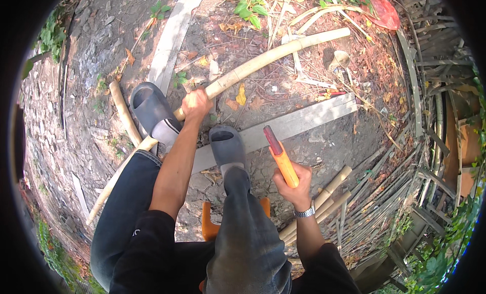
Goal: The person sits on a small stool and uses a hand saw to cut a long bamboo pole that is positioned between their legs. They hold the pole steady with their left hand while sawing with their right hand, periodically adjusting the pole's position.
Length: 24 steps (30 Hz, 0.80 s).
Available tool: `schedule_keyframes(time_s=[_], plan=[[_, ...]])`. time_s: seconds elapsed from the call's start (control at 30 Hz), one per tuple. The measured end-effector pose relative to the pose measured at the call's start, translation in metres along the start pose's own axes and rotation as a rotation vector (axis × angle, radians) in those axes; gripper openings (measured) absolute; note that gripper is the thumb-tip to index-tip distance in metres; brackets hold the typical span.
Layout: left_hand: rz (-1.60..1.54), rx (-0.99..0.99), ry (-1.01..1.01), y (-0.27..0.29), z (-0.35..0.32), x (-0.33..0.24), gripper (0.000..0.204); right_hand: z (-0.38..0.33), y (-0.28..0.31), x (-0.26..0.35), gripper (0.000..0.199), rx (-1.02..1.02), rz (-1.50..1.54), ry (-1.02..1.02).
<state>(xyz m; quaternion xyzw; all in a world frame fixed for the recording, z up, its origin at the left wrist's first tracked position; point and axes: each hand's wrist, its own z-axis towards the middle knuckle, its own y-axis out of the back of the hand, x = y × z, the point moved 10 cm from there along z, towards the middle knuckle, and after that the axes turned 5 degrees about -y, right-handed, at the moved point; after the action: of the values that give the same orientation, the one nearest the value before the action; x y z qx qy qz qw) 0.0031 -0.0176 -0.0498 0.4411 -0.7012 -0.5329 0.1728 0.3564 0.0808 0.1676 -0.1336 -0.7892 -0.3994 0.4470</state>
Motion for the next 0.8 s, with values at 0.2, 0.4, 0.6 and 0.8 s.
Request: schedule_keyframes(time_s=[0.2,0.4,0.6,0.8], plan=[[-0.040,-0.007,-0.006,-0.005,0.001,0.003,0.027,0.016,-0.063,-0.005,0.007,0.080,0.057,0.006],[-0.043,0.048,0.023,-0.007,0.000,0.002,0.031,0.015,-0.060,-0.002,0.003,0.098,0.052,-0.008],[-0.010,0.004,-0.014,-0.003,-0.001,0.004,0.030,-0.048,-0.018,-0.013,0.006,0.107,-0.045,-0.051],[-0.027,0.029,0.015,-0.004,0.001,-0.005,0.029,0.042,-0.091,-0.013,0.011,-0.007,-0.004,0.093]])
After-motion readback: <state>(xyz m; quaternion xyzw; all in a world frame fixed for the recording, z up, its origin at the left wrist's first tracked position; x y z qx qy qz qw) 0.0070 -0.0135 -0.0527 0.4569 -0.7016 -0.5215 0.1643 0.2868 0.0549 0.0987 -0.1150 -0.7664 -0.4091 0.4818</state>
